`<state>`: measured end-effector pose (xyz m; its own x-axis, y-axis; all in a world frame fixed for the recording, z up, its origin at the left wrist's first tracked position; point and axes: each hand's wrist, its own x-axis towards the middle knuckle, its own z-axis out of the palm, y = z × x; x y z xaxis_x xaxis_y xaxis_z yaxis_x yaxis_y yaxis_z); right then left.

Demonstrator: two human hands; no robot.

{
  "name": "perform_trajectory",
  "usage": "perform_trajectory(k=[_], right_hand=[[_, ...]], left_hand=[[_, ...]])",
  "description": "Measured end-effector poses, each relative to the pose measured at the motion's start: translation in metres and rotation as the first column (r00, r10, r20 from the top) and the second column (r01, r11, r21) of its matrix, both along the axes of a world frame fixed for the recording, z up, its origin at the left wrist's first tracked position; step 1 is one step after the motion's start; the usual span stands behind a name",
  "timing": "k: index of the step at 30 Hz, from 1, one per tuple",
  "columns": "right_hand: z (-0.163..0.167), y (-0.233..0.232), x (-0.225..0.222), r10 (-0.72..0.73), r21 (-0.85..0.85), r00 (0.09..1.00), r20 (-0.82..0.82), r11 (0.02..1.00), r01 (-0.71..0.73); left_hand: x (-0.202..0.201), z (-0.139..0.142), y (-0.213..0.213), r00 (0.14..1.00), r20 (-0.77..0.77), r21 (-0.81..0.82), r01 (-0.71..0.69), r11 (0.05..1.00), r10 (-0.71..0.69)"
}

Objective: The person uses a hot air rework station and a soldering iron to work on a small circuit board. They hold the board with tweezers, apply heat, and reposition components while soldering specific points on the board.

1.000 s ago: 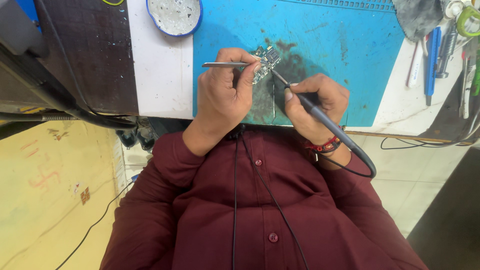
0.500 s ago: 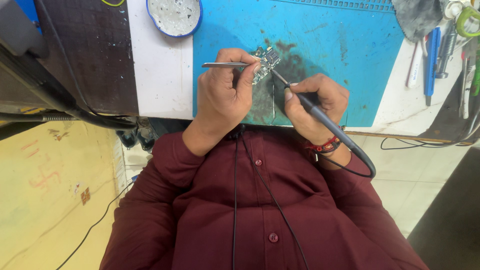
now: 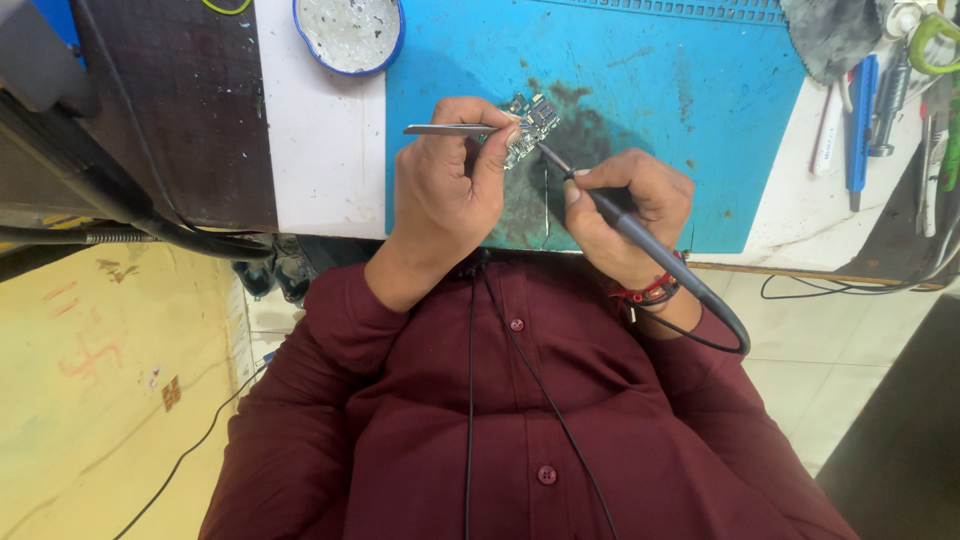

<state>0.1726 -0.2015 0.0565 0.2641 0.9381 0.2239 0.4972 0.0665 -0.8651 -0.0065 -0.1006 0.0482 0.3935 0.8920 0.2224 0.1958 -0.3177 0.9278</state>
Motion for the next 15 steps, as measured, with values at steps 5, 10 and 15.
perform_trajectory(k=[5, 10, 15], right_hand=[[-0.002, -0.002, 0.001, 0.017, -0.009, 0.999, -0.029, 1.000, -0.018], [-0.005, -0.007, -0.002, -0.055, -0.023, 0.997, -0.048, 0.998, 0.054], [-0.007, -0.012, -0.009, -0.087, -0.036, 0.996, -0.031, 0.996, 0.086]], left_hand=[[-0.001, 0.001, 0.000, 1.000, -0.003, 0.010, -0.001, 1.000, 0.001], [-0.002, 0.001, -0.001, 1.000, 0.023, -0.016, 0.006, 1.000, -0.006], [-0.002, 0.000, -0.001, 0.997, 0.079, -0.071, 0.008, 0.997, -0.002]])
